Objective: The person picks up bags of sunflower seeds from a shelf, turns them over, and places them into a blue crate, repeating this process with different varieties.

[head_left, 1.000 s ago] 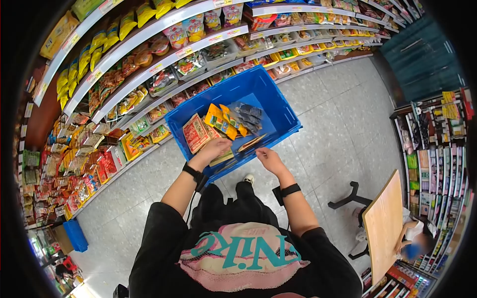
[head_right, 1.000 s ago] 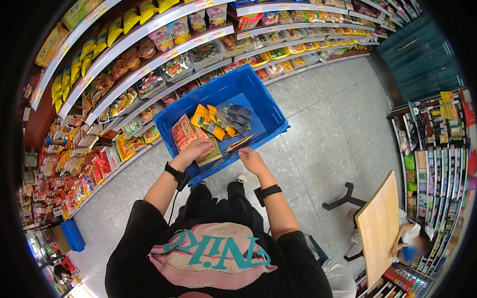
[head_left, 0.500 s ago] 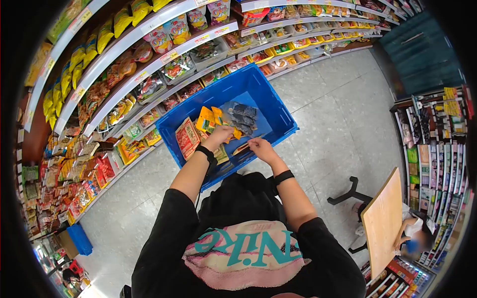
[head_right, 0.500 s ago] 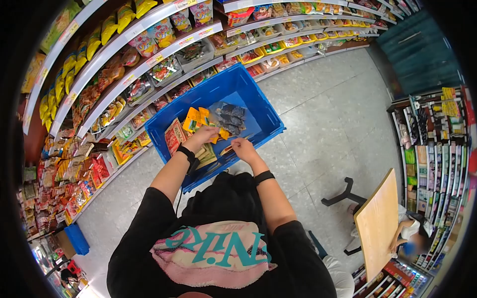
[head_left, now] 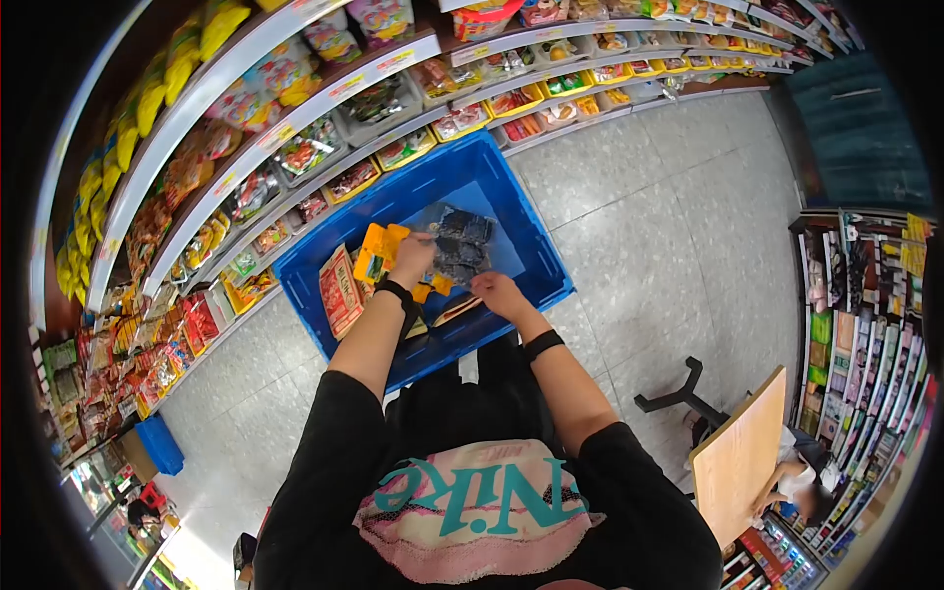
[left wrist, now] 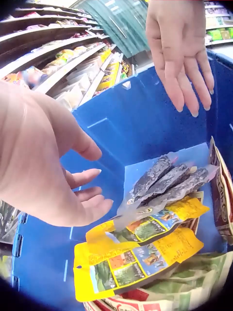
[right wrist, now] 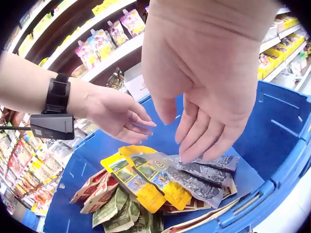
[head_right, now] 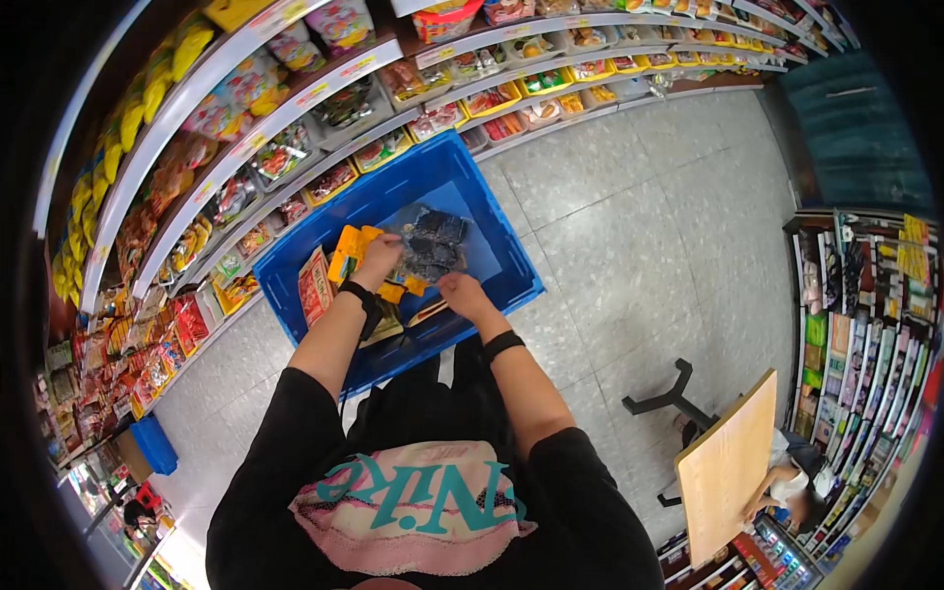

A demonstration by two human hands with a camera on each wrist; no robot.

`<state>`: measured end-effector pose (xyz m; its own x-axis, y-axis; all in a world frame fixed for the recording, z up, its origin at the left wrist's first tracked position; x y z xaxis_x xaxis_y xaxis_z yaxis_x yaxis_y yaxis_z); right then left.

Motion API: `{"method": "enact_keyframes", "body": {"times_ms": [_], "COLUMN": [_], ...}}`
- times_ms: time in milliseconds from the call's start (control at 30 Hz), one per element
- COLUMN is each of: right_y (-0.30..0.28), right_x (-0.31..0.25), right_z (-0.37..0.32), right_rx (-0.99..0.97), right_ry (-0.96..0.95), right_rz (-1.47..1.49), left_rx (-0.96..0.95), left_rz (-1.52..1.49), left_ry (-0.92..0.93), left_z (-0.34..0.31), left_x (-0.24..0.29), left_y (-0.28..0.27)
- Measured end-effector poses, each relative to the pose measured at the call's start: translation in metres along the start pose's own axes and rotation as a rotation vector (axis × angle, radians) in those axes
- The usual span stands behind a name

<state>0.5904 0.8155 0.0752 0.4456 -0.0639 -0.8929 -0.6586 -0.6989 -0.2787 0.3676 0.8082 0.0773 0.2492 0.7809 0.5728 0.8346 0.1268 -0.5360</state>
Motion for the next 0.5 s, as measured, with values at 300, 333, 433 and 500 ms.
{"method": "enact_keyframes", "body": {"times_ms": [300, 333, 433, 500], "right_y": [-0.029, -0.029, -0.029, -0.031], "right_x": [0.029, 0.033, 0.039, 0.039], "right_z": [0.032, 0.033, 0.035, 0.036], "right_rx": [-0.138, -0.154, -0.091, -0.112], "right_ry": [0.016, 0.027, 0.038, 0.029], "right_rz": [0.026, 0.031, 0.194, 0.197], "left_rx": [-0.058, -0.033, -0.125, -0.416], "left_rz": [0.205, 0.269, 0.321, 0.731], "left_ry": [-0.201, -0.239, -0.305, -0.124], "left_z": [0.085, 0.088, 0.140, 0.191], "left_x": [0.000, 0.005, -0.038, -0.098], "left_y": [0.037, 0.037, 0.056, 0.070]}}
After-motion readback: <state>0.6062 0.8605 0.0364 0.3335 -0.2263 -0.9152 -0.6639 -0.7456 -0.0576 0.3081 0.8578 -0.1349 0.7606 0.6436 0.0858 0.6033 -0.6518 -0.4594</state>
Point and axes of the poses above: each hand's wrist, its own z-axis towards the middle knuckle, its own y-axis out of the palm, x = y × z, the point moved 2 cm from there along z, towards the middle knuckle, and after that the axes turned 9 degrees about -y, right-handed, at the moved point
